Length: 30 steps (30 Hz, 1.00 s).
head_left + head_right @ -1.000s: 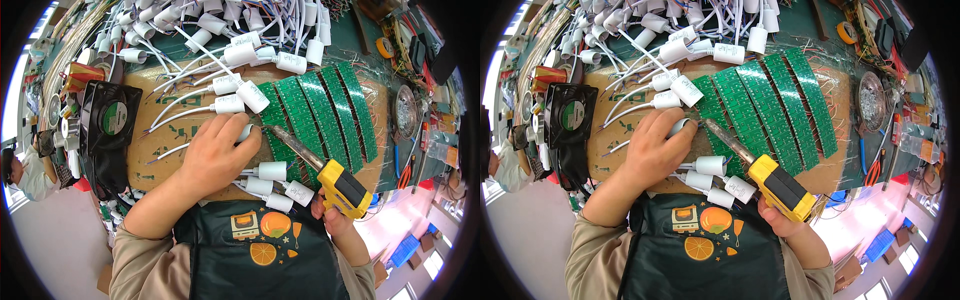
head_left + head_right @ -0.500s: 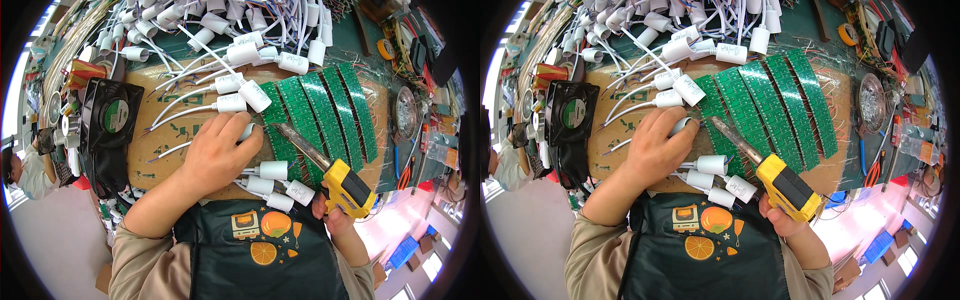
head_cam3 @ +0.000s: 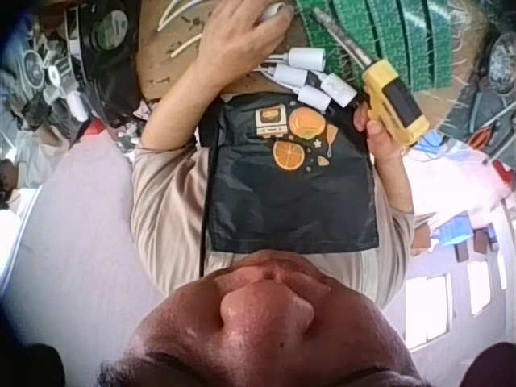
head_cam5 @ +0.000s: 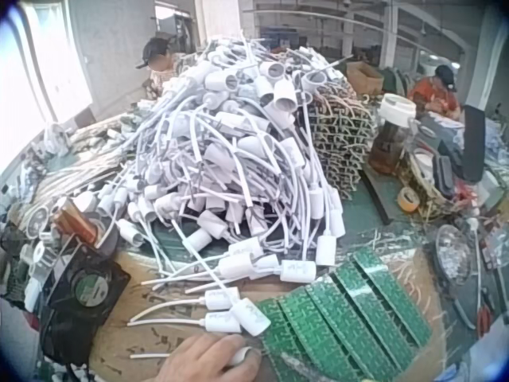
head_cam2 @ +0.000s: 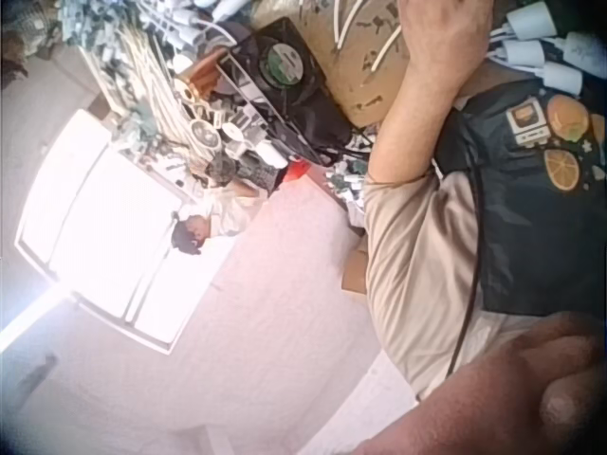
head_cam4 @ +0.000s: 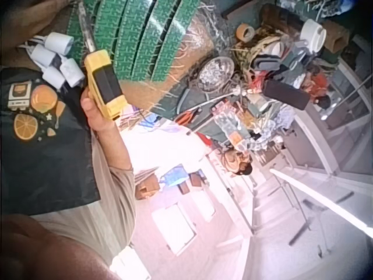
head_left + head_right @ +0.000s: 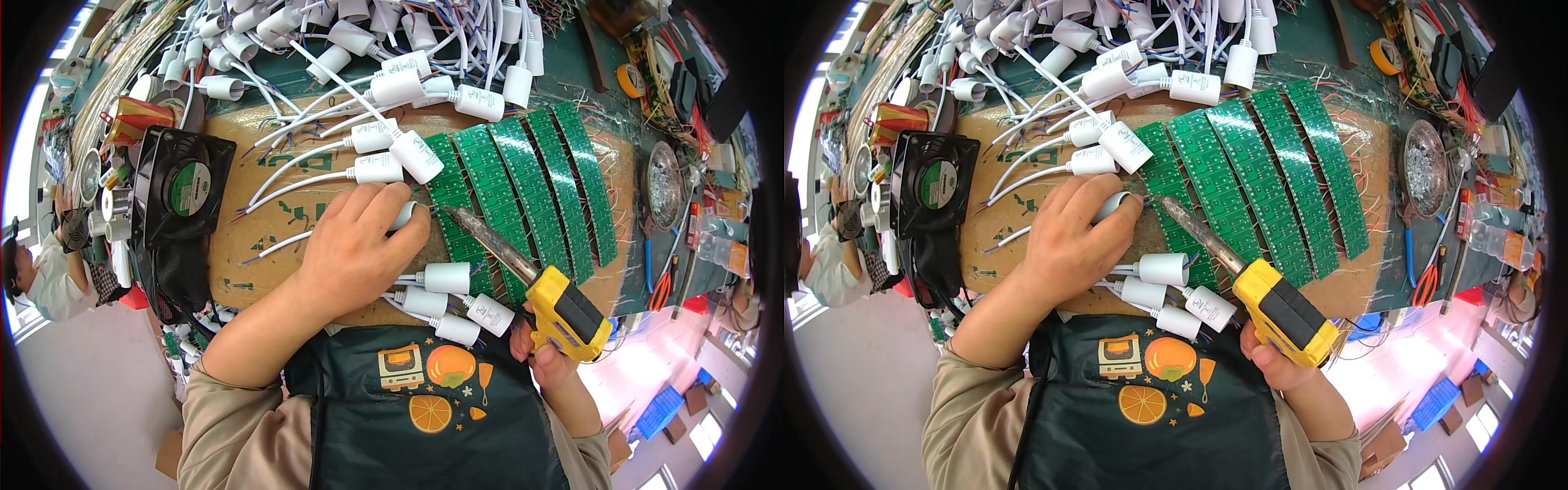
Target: The person solders wires from electronic components onto circuit board strips using a soldering gun, moves the completed batch aside, and solders another set of components onto new circuit boards.
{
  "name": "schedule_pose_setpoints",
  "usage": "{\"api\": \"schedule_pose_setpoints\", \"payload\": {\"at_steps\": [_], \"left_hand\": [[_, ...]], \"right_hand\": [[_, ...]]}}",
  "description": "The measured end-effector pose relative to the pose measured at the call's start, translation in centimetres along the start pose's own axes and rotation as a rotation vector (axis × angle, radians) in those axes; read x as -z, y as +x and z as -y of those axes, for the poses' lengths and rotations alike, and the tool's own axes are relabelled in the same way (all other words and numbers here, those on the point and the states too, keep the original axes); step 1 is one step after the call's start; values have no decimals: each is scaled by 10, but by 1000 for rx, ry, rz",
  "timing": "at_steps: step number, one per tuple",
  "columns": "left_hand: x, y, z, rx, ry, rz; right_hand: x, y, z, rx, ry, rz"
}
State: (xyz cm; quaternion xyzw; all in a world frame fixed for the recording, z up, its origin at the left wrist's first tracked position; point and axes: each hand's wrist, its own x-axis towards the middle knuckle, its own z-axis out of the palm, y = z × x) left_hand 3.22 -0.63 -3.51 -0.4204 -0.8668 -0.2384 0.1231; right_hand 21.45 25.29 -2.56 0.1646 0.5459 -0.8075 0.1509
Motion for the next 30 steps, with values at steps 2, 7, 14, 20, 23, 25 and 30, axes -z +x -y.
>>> {"api": "schedule_pose_setpoints", "payload": {"at_steps": [2, 7, 14, 20, 23, 25, 30], "left_hand": [[0, 0, 0, -2, 6, 0], [0, 1, 0, -22, 34, -31], [-4, 5, 0, -40, 9, -69], [-8, 5, 0, -44, 17, -108], [-8, 5, 1, -50, 16, -110], [-7, 5, 1, -56, 25, -101], [-8, 4, 1, -59, 55, -89]], "right_hand": [[0, 0, 0, -10, 13, 5], [3, -1, -4, 1, -3, 9], [3, 0, -4, 9, 26, 15], [4, 1, -4, 11, 18, 30], [2, 1, -3, 8, 10, 17], [1, 1, -3, 3, 14, 9], [1, 2, -3, -9, 14, -11]]}}
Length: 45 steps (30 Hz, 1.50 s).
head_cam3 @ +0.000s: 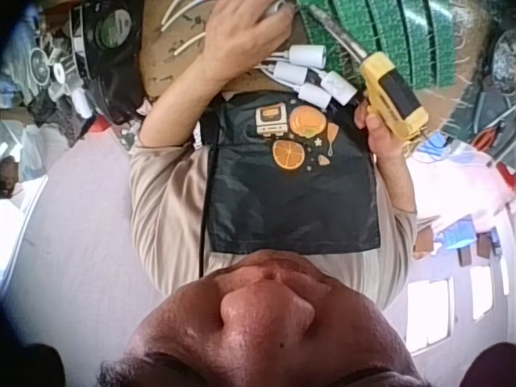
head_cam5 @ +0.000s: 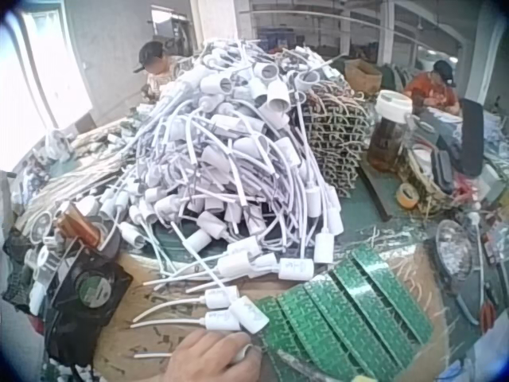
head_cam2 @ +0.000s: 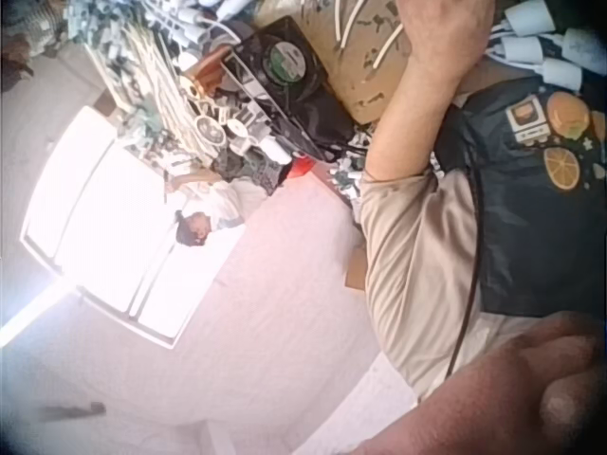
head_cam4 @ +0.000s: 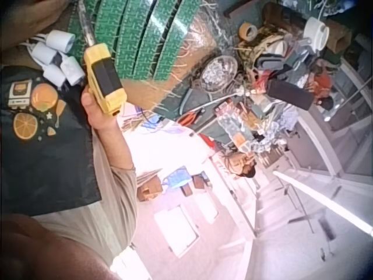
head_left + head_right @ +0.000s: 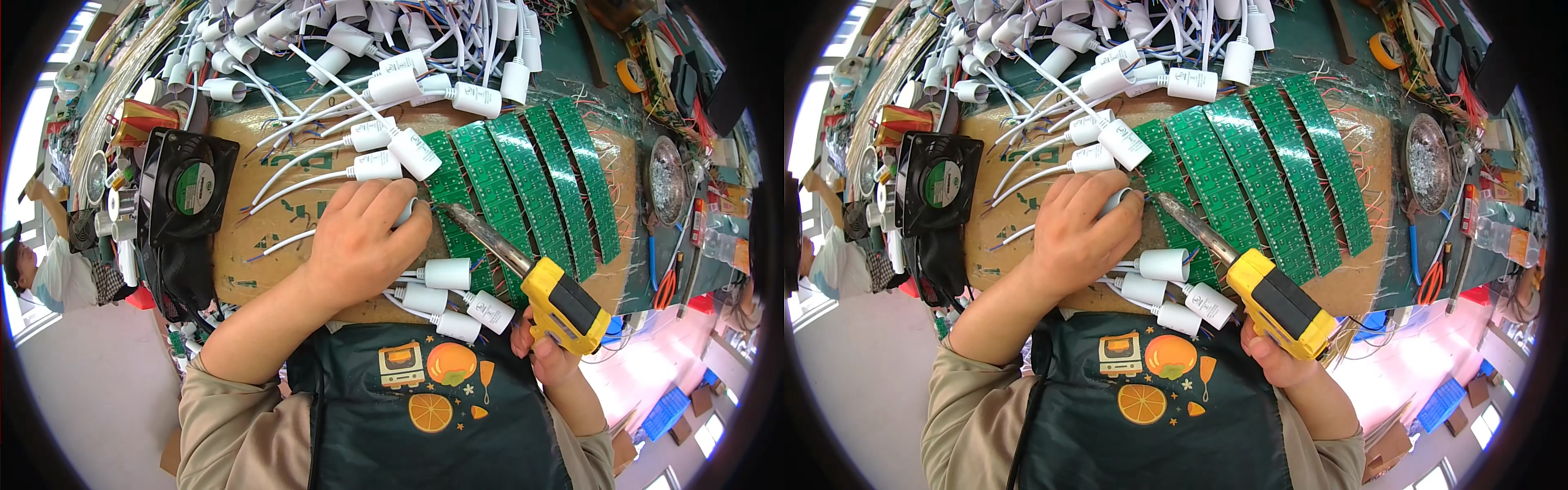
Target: The person solders wires from electronic components onto circuit board strips using a soldering gun, moves the completed batch aside, and solders another set of components onto new circuit boards.
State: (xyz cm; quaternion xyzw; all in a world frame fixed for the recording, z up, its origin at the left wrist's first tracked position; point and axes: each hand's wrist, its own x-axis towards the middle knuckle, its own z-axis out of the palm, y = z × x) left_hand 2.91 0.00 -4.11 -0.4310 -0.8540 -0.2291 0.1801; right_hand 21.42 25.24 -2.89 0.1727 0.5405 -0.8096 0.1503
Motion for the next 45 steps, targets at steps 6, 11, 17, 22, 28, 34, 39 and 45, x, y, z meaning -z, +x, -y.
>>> {"api": "schedule_pose_setpoints", "payload": {"at_steps": [6, 11, 17, 22, 28, 34, 39, 45], "left_hand": [[1, 1, -1, 6, 9, 10], [1, 0, -2, 21, -13, 20], [1, 1, -2, 24, -19, 18], [1, 1, -2, 27, -3, 11], [4, 1, -3, 39, 24, 18], [18, 0, -6, 128, 47, 22], [29, -2, 1, 118, 126, -9], [25, 1, 1, 118, 83, 18]], "right_hand": [[1, 1, -2, 3, -65, 5], [-5, 3, 2, 72, 13, -39], [-8, 3, 3, 88, 51, -62], [-6, 4, 3, 83, 76, -54], [-4, 5, 3, 83, 89, -25], [-7, 6, 4, 106, 97, -33], [-9, 7, 5, 130, 84, -44], [-9, 8, 6, 133, 90, -54]]}}
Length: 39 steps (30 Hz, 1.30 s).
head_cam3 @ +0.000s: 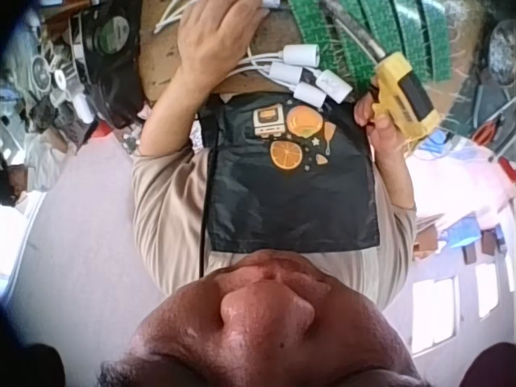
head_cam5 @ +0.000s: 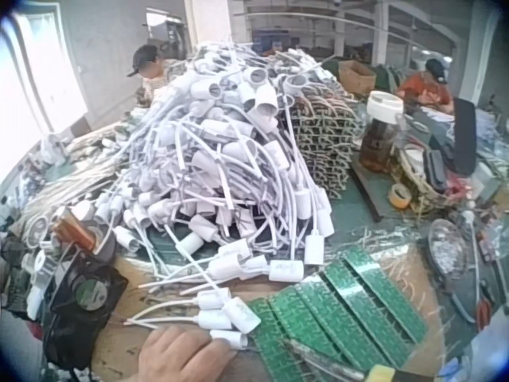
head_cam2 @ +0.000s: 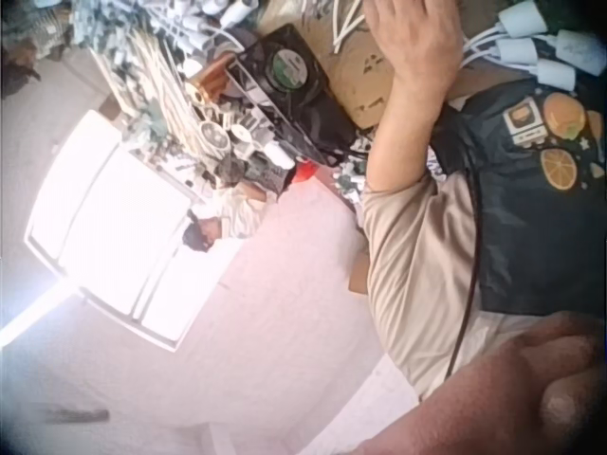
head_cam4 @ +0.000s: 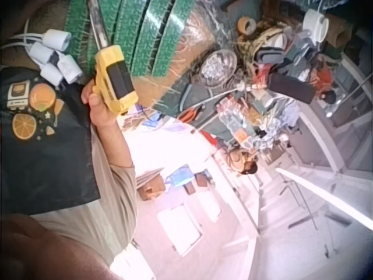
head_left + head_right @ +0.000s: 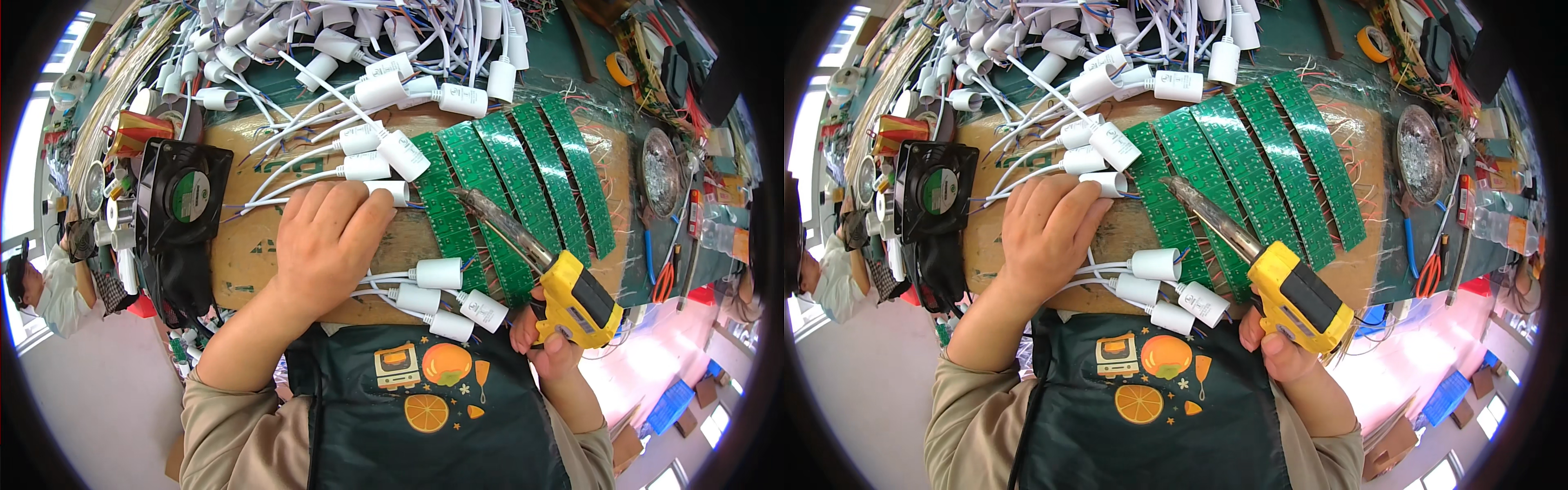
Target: The person solders wires from electronic components onto circuit board strips using a soldering gun, moves the completed batch aside, and solders another set of components onto new circuit boards.
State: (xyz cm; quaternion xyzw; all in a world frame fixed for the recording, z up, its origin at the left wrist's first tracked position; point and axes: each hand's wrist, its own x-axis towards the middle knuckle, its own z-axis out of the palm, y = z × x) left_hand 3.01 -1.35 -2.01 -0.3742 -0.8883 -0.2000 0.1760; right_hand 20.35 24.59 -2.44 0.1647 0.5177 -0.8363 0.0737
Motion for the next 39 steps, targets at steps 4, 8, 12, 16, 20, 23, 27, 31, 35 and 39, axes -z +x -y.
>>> {"api": "schedule_pose_setpoints", "payload": {"at_steps": [4, 8, 12, 16, 20, 23, 27, 31, 35, 39], "left_hand": [[11, 2, -21, 43, -294, 46], [12, 2, -38, 1, -547, 315], [7, 6, -38, 41, -580, 392], [12, 7, -32, 35, -570, 443], [27, 13, -25, 56, -497, 310], [41, 21, -19, 165, -586, 312], [36, 11, -18, 156, -534, 360], [20, -1, -23, 50, -297, 257], [9, -4, -24, -116, -133, 136], [-3, -8, -23, -153, -36, 56]], "right_hand": [[3, -1, -3, 28, 49, 14], [4, 0, -2, 25, 103, 46], [-1, 2, 0, 31, 47, -15], [-2, 4, 0, 47, 61, -17], [-2, 3, 0, 59, 68, -19], [-1, 3, 0, 58, 74, -20], [-1, 4, 0, 46, 77, -20], [0, 3, 0, 42, 80, -14], [1, 4, 0, 44, 66, 2], [2, 3, 0, 35, 56, 11]]}}
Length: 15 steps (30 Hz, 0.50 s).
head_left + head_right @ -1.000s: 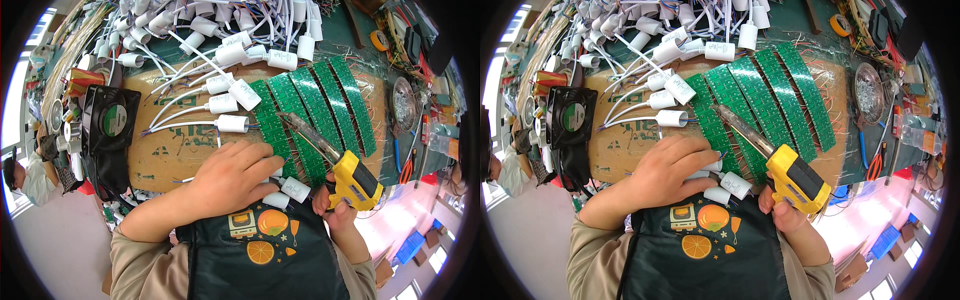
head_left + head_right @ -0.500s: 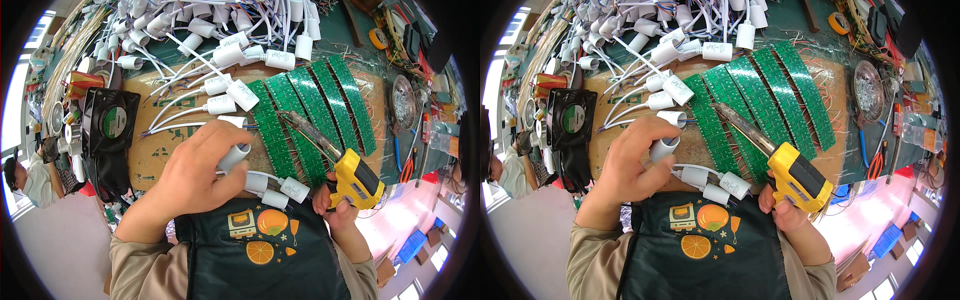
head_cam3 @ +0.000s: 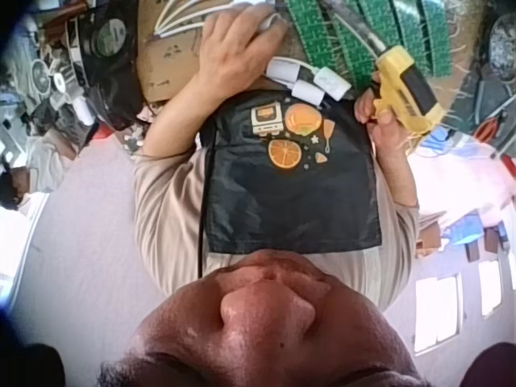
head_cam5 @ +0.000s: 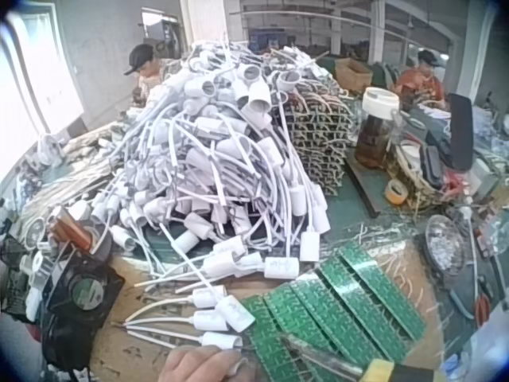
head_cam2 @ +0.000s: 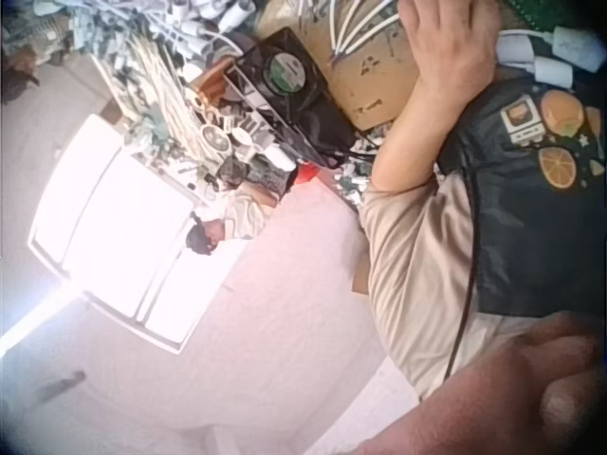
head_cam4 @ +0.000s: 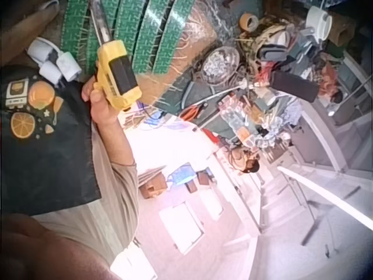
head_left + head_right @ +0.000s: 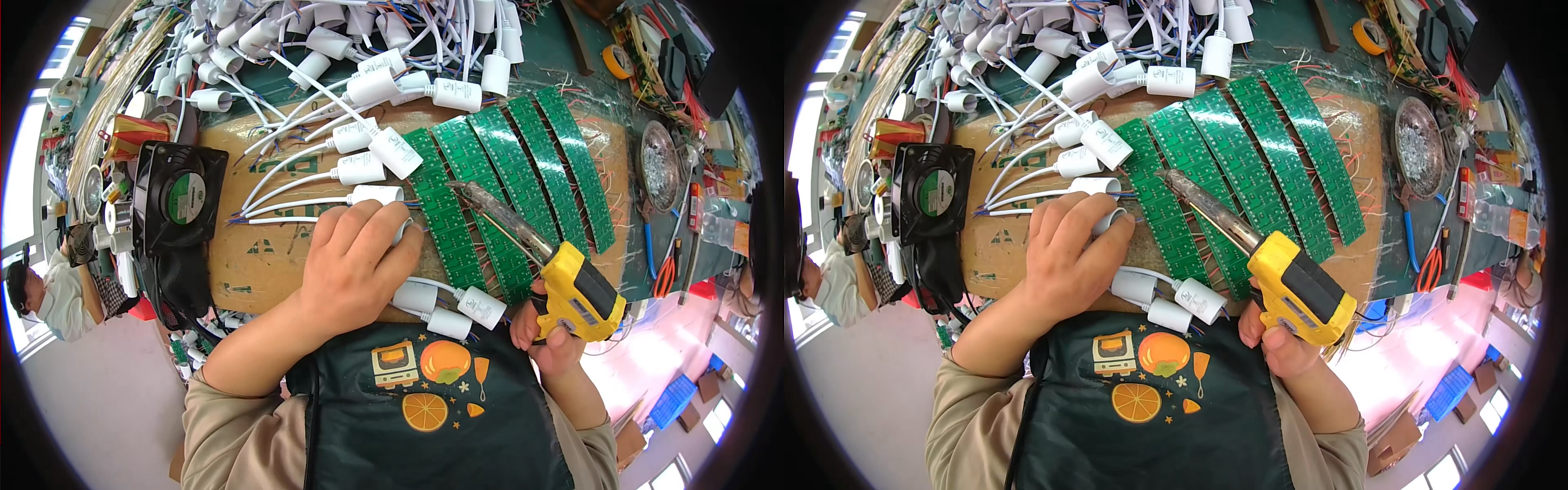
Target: The person solders wires from electronic components onto circuit board strips using a soldering gun, moves the completed batch aside, and solders another set of components onto new circuit boards.
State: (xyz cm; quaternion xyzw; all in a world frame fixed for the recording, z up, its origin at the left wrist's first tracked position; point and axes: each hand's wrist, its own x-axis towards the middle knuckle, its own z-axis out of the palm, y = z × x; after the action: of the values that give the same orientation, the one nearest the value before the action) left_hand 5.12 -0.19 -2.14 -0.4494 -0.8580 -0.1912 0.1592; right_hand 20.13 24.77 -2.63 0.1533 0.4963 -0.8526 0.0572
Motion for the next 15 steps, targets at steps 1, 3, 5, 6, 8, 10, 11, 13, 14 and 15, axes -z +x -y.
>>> {"api": "schedule_pose_setpoints", "payload": {"at_steps": [1, 3, 5, 6, 8, 10, 11, 13, 14, 15], "left_hand": [[-2, 0, 0, 1, 0, 0], [-6, -1, 0, 13, -18, -40], [-9, -1, 0, 20, -23, -46], [-9, 0, 0, 25, -29, -52], [-9, 0, 0, 34, -22, -39], [-9, 0, -1, 43, -11, -24], [-9, 0, -1, 44, -6, -20], [-9, -1, -1, 48, 1, -16], [-9, -1, -1, 53, -2, -16], [-9, -1, -1, 58, -7, -16]], "right_hand": [[0, -1, 0, -5, -13, 3], [0, -2, 0, -11, -25, 7], [1, -6, -1, -51, -30, 20], [2, -8, -1, -51, -30, 19], [4, -13, -3, -65, -41, 13], [8, -16, -3, -89, -65, 29], [10, -18, -3, -111, -89, 44], [15, -20, -5, -127, -104, 67], [17, -21, -6, -142, -119, 87], [21, -23, -7, -143, -119, 86]]}}
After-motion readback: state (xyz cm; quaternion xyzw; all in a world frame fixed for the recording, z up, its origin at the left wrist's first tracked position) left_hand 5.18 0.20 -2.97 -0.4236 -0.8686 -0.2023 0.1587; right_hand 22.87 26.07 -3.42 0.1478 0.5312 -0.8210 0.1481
